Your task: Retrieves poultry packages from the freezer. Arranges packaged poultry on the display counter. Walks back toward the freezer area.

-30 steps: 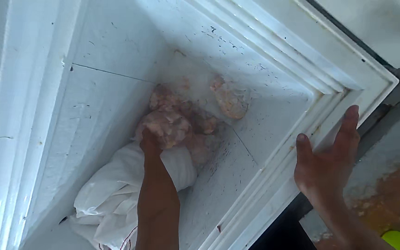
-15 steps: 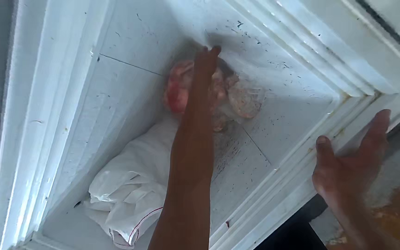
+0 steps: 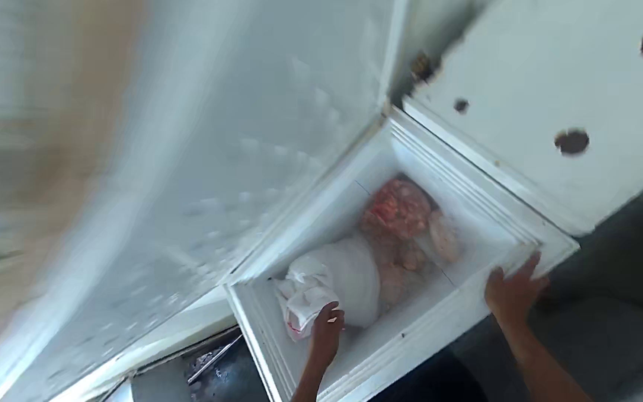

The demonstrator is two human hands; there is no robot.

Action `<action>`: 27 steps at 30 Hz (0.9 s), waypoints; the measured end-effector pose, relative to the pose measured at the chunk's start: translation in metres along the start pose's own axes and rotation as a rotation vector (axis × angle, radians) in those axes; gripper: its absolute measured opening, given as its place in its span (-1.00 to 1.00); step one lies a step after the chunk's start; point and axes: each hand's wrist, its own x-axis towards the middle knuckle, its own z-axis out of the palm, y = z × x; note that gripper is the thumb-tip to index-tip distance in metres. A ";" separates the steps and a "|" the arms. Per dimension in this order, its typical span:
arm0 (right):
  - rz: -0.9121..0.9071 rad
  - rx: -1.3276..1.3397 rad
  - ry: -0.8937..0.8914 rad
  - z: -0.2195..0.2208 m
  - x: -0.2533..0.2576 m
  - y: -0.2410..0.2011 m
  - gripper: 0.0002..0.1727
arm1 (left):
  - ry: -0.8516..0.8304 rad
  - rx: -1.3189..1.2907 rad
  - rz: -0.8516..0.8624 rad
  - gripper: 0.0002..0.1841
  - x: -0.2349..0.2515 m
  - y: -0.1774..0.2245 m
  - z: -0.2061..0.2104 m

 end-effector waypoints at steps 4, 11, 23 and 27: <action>-0.047 0.013 -0.084 -0.035 0.013 -0.015 0.27 | 0.269 0.090 0.624 -0.39 -0.114 0.122 -0.108; -1.155 0.656 0.044 -0.293 -0.164 -0.291 -0.52 | 0.910 0.011 1.296 -0.62 -0.267 0.231 -0.270; -1.624 -0.122 0.209 -0.350 -0.329 -0.530 -0.35 | 0.610 -0.067 0.679 -0.75 -0.244 0.392 -0.325; -1.636 -0.134 0.105 -0.360 -0.329 -0.528 -0.33 | 0.507 -0.472 0.685 -0.74 -0.271 0.387 -0.335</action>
